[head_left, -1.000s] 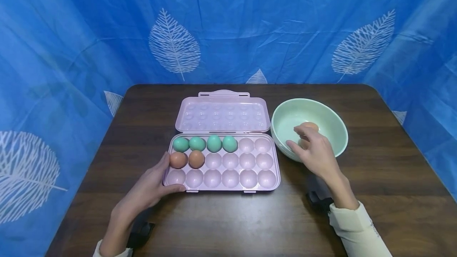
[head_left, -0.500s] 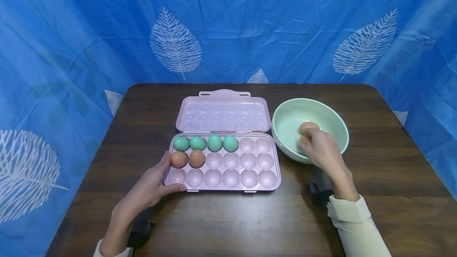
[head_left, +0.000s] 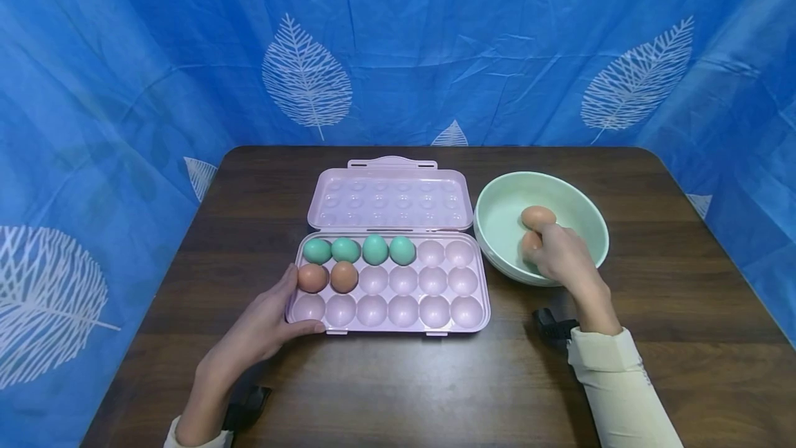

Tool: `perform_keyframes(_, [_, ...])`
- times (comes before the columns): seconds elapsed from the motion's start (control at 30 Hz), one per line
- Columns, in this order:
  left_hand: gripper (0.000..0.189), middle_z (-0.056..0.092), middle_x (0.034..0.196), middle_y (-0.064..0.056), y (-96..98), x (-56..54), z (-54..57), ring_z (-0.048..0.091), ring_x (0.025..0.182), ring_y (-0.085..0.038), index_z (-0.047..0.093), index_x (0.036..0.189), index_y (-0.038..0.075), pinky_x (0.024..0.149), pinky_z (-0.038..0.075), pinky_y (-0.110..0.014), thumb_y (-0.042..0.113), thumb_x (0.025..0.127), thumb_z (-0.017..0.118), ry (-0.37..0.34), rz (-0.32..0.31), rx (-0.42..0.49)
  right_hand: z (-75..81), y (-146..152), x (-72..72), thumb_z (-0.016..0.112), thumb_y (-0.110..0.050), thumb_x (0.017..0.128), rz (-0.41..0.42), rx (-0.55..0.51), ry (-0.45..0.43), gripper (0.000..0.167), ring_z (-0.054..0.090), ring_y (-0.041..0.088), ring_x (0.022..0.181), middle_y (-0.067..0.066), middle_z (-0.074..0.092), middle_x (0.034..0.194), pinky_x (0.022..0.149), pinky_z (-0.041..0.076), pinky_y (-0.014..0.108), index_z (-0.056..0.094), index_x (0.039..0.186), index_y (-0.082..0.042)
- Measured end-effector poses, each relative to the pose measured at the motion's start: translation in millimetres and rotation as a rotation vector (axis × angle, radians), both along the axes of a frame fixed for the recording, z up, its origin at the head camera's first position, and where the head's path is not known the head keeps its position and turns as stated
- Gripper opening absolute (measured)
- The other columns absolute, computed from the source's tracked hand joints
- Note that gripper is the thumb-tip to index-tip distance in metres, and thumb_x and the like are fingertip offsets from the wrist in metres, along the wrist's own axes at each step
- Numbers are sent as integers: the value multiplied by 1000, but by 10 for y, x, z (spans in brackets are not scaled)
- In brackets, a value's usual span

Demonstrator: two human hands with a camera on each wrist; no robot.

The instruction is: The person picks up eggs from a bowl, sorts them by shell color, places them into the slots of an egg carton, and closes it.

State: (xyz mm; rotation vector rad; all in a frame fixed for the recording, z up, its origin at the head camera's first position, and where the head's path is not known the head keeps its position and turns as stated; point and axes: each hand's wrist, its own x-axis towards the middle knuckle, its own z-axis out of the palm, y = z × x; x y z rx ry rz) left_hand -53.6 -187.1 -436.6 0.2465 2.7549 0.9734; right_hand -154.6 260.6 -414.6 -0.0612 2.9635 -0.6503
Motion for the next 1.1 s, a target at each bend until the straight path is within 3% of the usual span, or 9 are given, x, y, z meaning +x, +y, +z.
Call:
perform_keyframes(0.17, [115, 16, 159, -26, -2, 5, -11, 24, 143, -45, 13, 156, -3, 109, 28, -58, 54, 79, 77, 1, 2, 1, -22, 6, 10, 56, -4, 92, 10, -22, 37, 13, 49, 31, 69, 15, 52, 75, 63, 39, 37, 58, 102, 4])
perform_keyframes(0.3, [115, 15, 159, -27, -3, 4, -11, 23, 143, -45, 12, 156, -3, 109, 27, -59, 55, 79, 76, -1, 1, 2, -50, 7, 27, 57, -1, 89, 21, -34, 122, 20, 49, 33, 73, 18, 55, 82, 66, 41, 40, 58, 108, 5])
perform_keyframes(0.47, [115, 15, 159, -27, -8, 10, -9, 23, 143, -45, 13, 155, -3, 109, 27, -59, 55, 79, 75, -2, 0, -1, -45, -12, 60, 63, 2, 87, -28, -100, 166, 50, 52, 41, 90, 31, 56, 112, 77, 48, 53, 48, 134, 10])
perform_keyframes(0.57, [115, 15, 160, -26, -9, 6, -13, 22, 143, -45, 13, 156, -3, 110, 26, -59, 56, 79, 76, -2, 1, -3, -36, -19, 106, 65, 0, 87, -59, -159, 219, 58, 52, 44, 101, 34, 51, 127, 83, 49, 59, 43, 139, 13])
perform_keyframes(0.87, [116, 15, 161, -23, -7, 4, -40, 23, 144, -43, 12, 156, -1, 110, 27, -57, 54, 78, 78, -10, -1, 4, 61, -259, 297, 74, 6, 78, -15, -298, 597, 46, 57, 38, 94, 26, 59, 111, 80, 52, 54, 58, 121, 10])
perform_keyframes(1.0, [116, 14, 161, -23, -9, 0, -36, 23, 144, -43, 12, 157, 0, 110, 27, -57, 54, 78, 77, -4, -6, 9, 171, -471, 355, 78, 8, 74, 55, -364, 661, 46, 59, 33, 95, 21, 59, 109, 81, 55, 52, 58, 116, 8])
perform_keyframes(1.1, [115, 14, 161, -24, -15, -1, -34, 23, 144, -43, 12, 157, 0, 110, 28, -58, 54, 79, 77, 0, -9, 6, 167, -657, 390, 80, 8, 71, 129, -413, 677, 47, 59, 30, 96, 19, 60, 108, 79, 57, 45, 59, 114, 8])
